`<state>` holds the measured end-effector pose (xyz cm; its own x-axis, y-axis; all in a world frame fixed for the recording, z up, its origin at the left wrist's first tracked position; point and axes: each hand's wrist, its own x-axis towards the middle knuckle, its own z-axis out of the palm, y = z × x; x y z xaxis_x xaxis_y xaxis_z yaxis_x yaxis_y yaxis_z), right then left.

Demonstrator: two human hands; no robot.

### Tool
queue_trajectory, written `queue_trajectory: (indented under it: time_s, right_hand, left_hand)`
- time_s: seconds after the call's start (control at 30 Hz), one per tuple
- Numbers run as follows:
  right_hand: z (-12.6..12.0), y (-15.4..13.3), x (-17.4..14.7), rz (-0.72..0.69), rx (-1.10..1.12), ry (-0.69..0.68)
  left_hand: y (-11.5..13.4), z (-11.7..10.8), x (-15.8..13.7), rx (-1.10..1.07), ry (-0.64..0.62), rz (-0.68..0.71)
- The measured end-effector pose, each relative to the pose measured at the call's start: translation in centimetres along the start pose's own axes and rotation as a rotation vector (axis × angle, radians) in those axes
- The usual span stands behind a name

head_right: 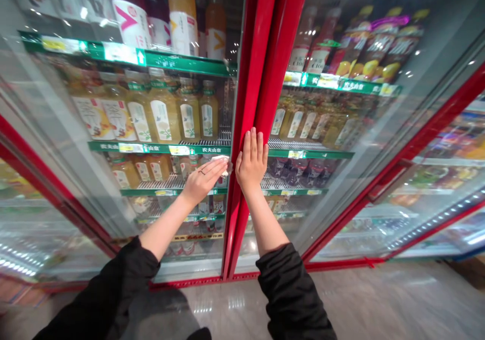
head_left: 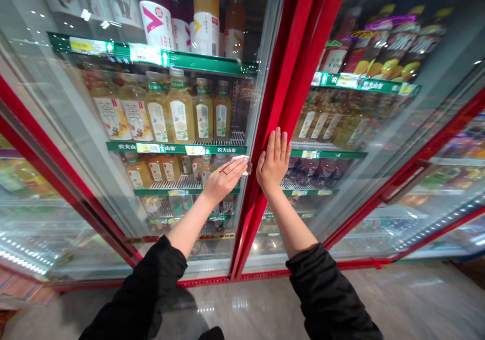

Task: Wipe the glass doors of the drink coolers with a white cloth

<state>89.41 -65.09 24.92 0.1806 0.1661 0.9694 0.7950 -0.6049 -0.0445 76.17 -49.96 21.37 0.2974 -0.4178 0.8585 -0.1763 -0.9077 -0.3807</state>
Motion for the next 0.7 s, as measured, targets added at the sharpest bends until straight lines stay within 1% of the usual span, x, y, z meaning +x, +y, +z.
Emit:
queue_trajectory:
  time_s: [0.1, 0.17, 0.27, 0.37, 0.43, 0.5, 0.57, 0.63, 0.7]
  right_hand:
    - [0.4, 0.2, -0.7, -0.006, -0.004, 0.025]
    - [0.7, 0.6, -1.3, -0.003, -0.005, 0.006]
    - [0.8, 1.4, -2.8, -0.018, 0.002, -0.022]
    - [1.0, 2.0, -4.2, -0.042, 0.015, -0.009]
    - [1.2, 2.2, -4.8, -0.046, 0.027, 0.007]
    - [1.4, 2.3, -4.9, -0.040, 0.035, 0.008]
    - [1.5, 2.3, -4.9, -0.035, 0.041, 0.003]
    - [1.6, 2.3, -4.8, -0.036, 0.047, 0.009]
    - [1.6, 2.3, -4.7, -0.035, 0.049, 0.004]
  left_hand:
    - [0.5, 0.7, 1.6, 0.040, 0.067, -0.115]
    - [1.0, 1.1, 1.9, 0.065, 0.101, -0.147]
    - [1.5, 1.1, 0.7, 0.089, 0.081, -0.125]
    - [1.2, 0.3, -1.1, 0.093, 0.029, -0.044]
    - [0.8, -0.2, -1.7, 0.081, 0.006, 0.015]
    - [0.3, -0.4, -1.4, 0.069, 0.000, 0.057]
    - [0.1, -0.2, -0.4, 0.055, 0.007, 0.069]
    - [0.3, 0.3, 0.5, 0.046, 0.019, 0.029]
    - [0.8, 0.9, 0.9, 0.047, 0.026, -0.044]
